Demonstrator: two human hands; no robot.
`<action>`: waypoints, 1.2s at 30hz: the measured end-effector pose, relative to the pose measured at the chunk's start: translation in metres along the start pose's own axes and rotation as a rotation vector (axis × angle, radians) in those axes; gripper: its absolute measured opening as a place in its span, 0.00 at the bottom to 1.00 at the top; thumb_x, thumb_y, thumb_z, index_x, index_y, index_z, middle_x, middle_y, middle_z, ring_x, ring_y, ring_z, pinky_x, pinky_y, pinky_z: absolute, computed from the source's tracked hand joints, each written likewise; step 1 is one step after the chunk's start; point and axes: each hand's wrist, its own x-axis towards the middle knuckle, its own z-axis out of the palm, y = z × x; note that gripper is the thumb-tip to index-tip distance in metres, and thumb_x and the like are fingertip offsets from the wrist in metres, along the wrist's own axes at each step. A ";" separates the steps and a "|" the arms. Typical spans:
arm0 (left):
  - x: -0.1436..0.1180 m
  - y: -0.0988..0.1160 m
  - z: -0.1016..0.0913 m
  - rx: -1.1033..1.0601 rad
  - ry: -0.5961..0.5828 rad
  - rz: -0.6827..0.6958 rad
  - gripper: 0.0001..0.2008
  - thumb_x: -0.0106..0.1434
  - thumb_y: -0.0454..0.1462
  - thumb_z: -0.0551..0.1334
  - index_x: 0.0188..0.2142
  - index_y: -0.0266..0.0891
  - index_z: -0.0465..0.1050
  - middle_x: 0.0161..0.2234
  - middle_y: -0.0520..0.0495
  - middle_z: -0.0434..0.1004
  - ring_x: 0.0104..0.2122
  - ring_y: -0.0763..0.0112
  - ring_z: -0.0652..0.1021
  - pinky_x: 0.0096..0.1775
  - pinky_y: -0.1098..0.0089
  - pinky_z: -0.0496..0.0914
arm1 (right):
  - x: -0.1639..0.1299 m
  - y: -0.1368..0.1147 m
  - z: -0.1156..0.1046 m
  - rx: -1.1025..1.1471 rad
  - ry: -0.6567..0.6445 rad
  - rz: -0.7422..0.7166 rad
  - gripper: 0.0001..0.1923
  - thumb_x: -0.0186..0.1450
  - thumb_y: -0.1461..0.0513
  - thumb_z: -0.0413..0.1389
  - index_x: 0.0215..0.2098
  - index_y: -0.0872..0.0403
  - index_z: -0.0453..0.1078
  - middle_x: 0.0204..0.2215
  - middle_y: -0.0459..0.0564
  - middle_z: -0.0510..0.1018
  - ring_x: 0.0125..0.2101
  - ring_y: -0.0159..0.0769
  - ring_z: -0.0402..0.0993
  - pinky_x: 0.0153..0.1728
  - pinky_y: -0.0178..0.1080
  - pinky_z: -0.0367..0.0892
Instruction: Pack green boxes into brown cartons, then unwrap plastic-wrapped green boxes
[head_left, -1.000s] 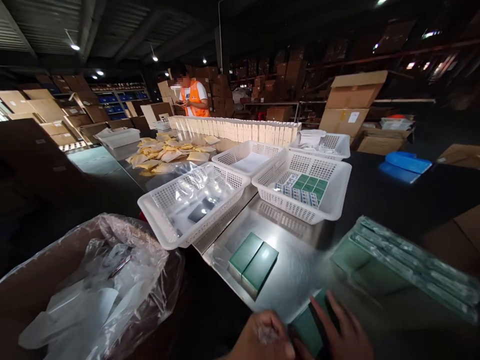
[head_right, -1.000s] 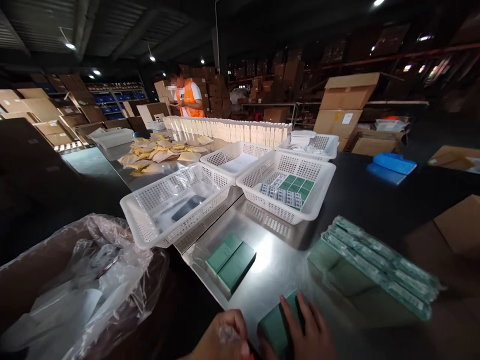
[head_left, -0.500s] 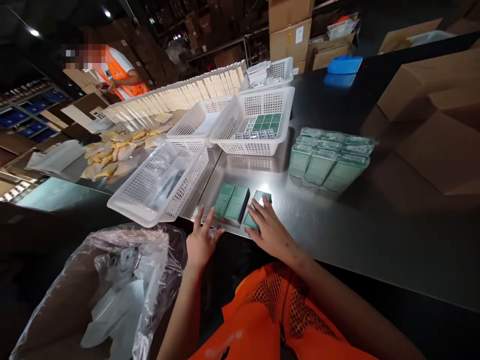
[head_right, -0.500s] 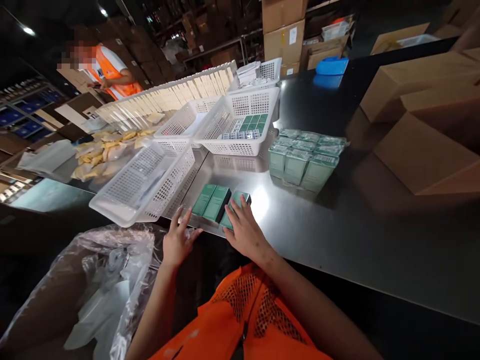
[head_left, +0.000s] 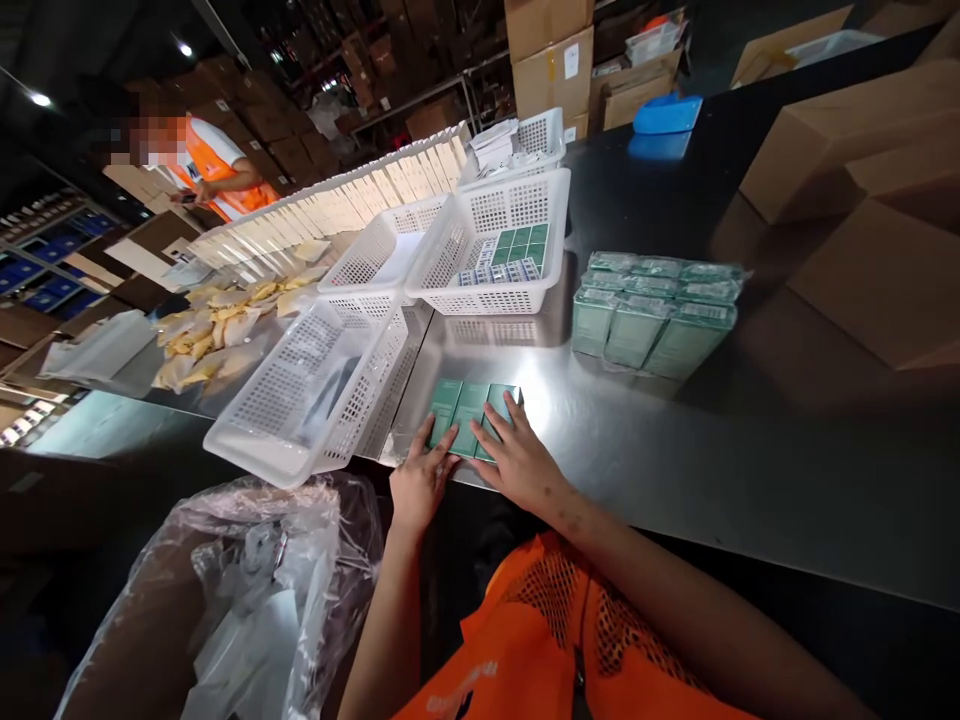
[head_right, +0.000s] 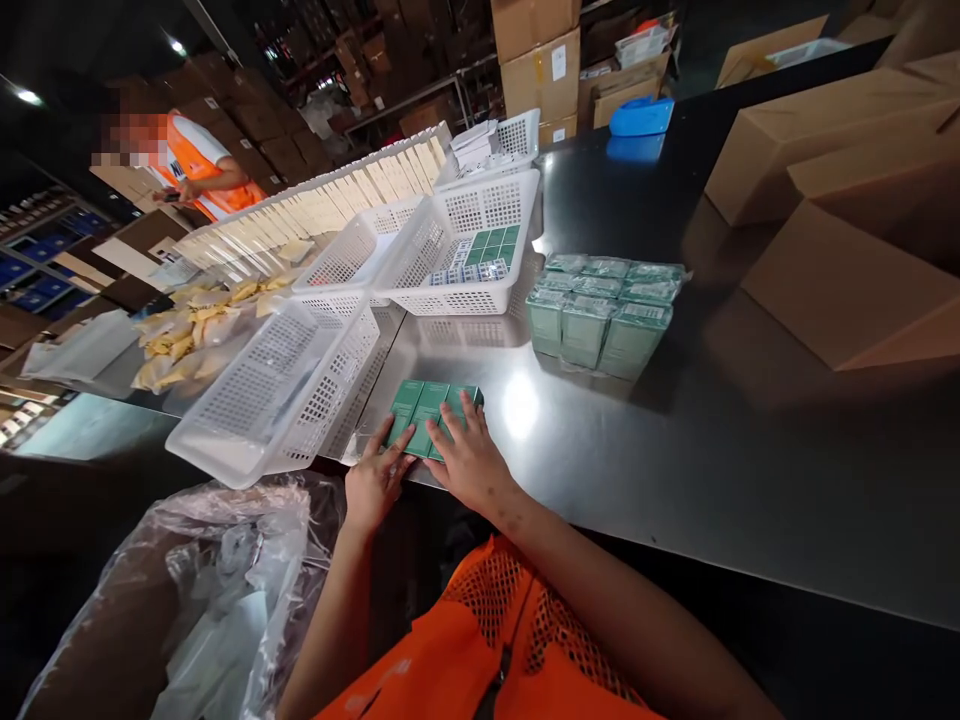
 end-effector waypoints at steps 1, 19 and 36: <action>0.000 0.000 0.000 -0.004 0.002 -0.004 0.19 0.73 0.45 0.56 0.61 0.57 0.71 0.69 0.46 0.63 0.44 0.62 0.84 0.33 0.70 0.76 | 0.000 -0.001 0.001 -0.001 0.002 -0.002 0.26 0.73 0.54 0.55 0.63 0.61 0.69 0.64 0.67 0.67 0.68 0.73 0.49 0.60 0.71 0.62; 0.008 -0.040 0.000 0.004 0.079 0.071 0.20 0.74 0.44 0.53 0.61 0.48 0.73 0.68 0.41 0.64 0.47 0.57 0.83 0.34 0.67 0.79 | 0.035 -0.022 0.010 0.010 -0.215 0.008 0.33 0.72 0.50 0.56 0.67 0.64 0.63 0.66 0.69 0.63 0.68 0.74 0.49 0.60 0.70 0.62; 0.015 0.068 -0.014 -0.364 0.520 0.527 0.12 0.68 0.32 0.61 0.49 0.39 0.80 0.50 0.36 0.83 0.40 0.64 0.86 0.36 0.73 0.80 | 0.066 0.104 -0.119 -0.627 0.209 0.185 0.16 0.67 0.78 0.47 0.36 0.58 0.74 0.43 0.60 0.82 0.56 0.53 0.72 0.53 0.59 0.61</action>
